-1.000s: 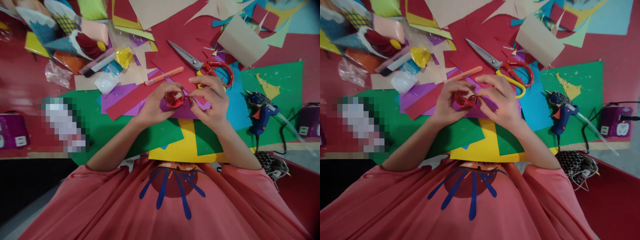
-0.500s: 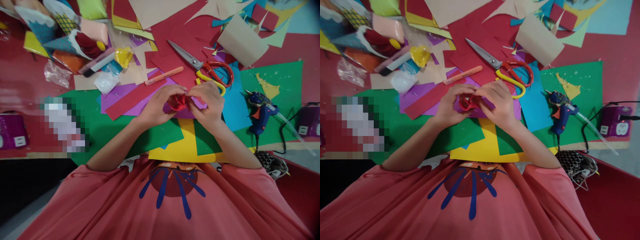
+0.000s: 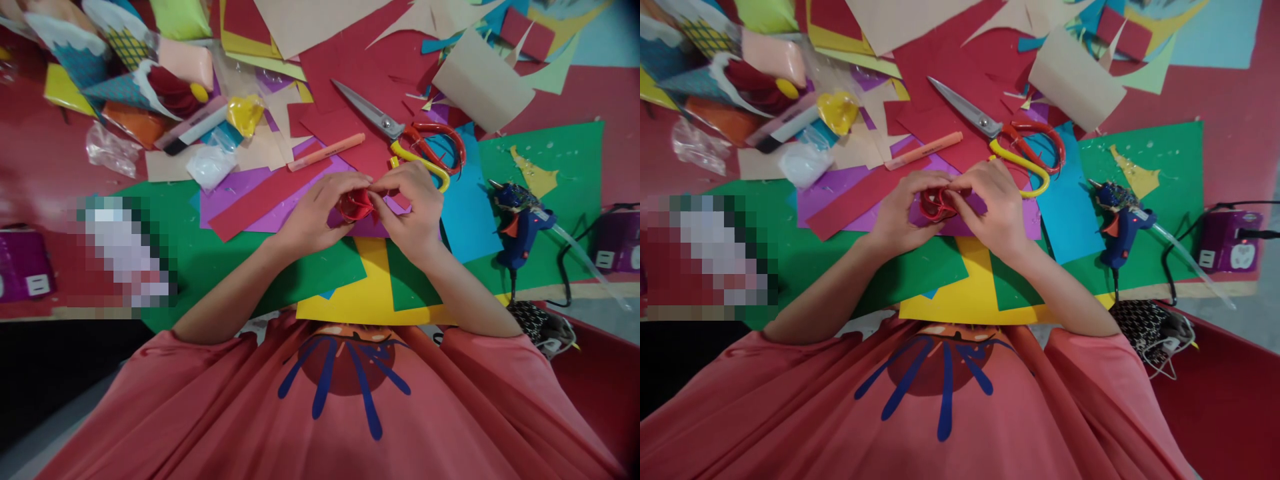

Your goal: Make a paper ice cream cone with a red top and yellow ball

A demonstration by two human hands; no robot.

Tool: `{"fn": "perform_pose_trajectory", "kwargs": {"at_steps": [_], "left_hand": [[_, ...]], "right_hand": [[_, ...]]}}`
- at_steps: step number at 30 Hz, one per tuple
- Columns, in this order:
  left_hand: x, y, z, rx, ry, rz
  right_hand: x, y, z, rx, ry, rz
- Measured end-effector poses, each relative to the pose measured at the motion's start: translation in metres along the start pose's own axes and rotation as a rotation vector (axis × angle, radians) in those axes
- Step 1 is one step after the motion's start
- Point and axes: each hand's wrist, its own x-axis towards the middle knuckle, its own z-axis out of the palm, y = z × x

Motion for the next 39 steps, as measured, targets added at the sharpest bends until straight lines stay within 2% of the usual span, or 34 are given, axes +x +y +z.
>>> {"fn": "perform_pose_trajectory", "kwargs": {"at_steps": [4, 9, 11, 15, 17, 20, 23, 26, 31, 36, 39], "left_hand": [[-0.002, 0.001, -0.001, -0.027, -0.022, -0.055], [-0.001, 0.003, 0.000, -0.026, -0.029, -0.042], [0.001, 0.005, 0.000, -0.036, -0.026, -0.048], [0.005, 0.008, -0.005, -0.118, -0.028, -0.155], [0.005, 0.006, -0.009, -0.199, -0.035, -0.236], [0.003, -0.001, -0.011, -0.326, -0.076, -0.369], [-0.001, -0.007, -0.009, -0.425, -0.117, -0.441], [-0.002, -0.006, -0.006, -0.473, -0.135, -0.501], [0.002, 0.000, -0.005, -0.419, -0.170, -0.537], [0.005, 0.002, -0.006, -0.380, -0.183, -0.518], [0.004, 0.002, -0.004, -0.387, -0.175, -0.507]], "right_hand": [[-0.001, 0.001, -0.001, 0.037, -0.003, 0.007], [-0.002, 0.003, 0.002, 0.181, -0.075, 0.222], [-0.001, 0.004, 0.001, 0.258, -0.078, 0.262], [0.003, 0.007, -0.005, 0.349, -0.118, 0.277], [0.004, 0.009, -0.011, 0.336, -0.094, 0.271], [0.005, 0.011, -0.019, 0.280, -0.096, 0.174], [0.005, 0.011, -0.024, 0.272, -0.200, 0.034], [0.005, 0.010, -0.023, 0.307, -0.248, -0.018], [0.005, 0.005, -0.017, 0.288, -0.275, 0.072], [0.003, -0.002, -0.012, 0.307, -0.275, 0.217], [0.003, -0.004, -0.011, 0.334, -0.315, 0.219]]}}
